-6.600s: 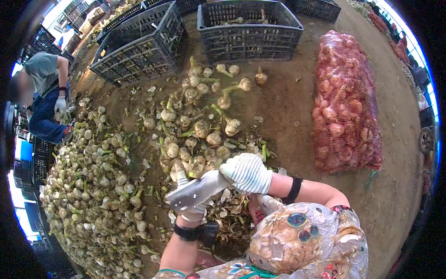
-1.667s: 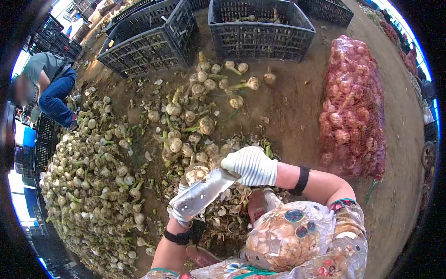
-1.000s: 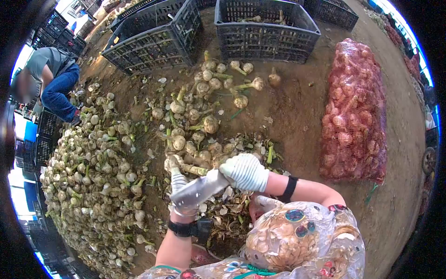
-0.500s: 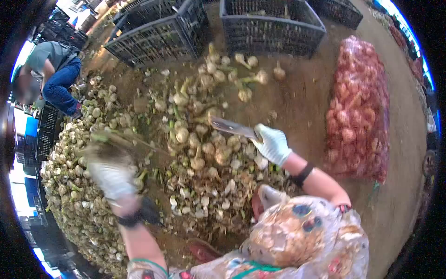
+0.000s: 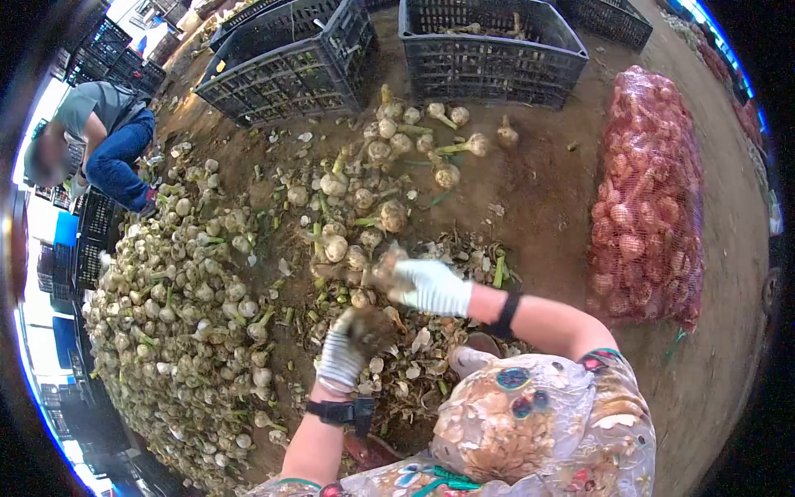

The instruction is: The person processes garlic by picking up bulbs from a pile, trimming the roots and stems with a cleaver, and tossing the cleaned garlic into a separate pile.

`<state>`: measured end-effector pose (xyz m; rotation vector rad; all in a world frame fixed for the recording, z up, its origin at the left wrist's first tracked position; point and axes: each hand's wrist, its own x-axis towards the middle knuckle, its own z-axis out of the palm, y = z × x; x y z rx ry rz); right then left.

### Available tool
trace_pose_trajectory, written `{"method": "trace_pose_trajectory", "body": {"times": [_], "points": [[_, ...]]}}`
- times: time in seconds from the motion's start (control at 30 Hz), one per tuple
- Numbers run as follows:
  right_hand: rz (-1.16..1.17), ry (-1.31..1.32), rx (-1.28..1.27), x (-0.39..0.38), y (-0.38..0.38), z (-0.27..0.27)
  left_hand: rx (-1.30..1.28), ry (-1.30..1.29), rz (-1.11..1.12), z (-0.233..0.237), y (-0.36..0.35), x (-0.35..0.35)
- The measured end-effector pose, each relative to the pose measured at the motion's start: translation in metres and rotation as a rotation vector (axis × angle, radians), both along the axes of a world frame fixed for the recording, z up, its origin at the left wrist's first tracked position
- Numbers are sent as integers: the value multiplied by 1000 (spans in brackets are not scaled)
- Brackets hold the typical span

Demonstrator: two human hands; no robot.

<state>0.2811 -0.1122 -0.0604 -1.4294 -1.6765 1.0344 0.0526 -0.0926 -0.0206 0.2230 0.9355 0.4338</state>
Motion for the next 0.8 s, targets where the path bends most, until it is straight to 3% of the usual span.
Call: {"method": "trace_pose_trajectory", "body": {"times": [0.03, 0.07, 0.1, 0.2, 0.27, 0.33, 0.37, 0.4, 0.5, 0.57, 0.67, 0.8], "points": [[65, -49, -87, -8, -10, 31, 81, 30, 13, -1, -4, 9], [88, -82, 238, -15, -24, 35, 358, 195, -270, 0, -15, 18], [205, -93, 288, -22, -33, 38, 634, 357, -559, 3, -27, 27], [403, -203, 203, -25, -47, 56, -143, -370, 67, 36, -6, 51], [432, -164, 199, -7, -42, 74, 365, -202, -133, 21, 7, 41], [143, -105, 294, 6, -44, 85, 109, -118, -281, 30, -11, 25], [76, -229, 206, 14, -42, 95, 408, -251, -202, 23, -6, 16], [51, -318, 211, 19, -37, 99, 448, -302, -157, 13, -1, 11], [116, -363, 228, 24, -31, 105, 432, -265, -110, 0, 1, 5], [142, -360, 211, 24, -31, 106, 567, -150, -130, 16, -6, 11], [204, -495, 189, 22, -29, 105, 531, -182, -158, 12, -7, 14], [172, -454, 152, 23, -34, 97, 435, -267, -203, -3, -13, 8]]}}
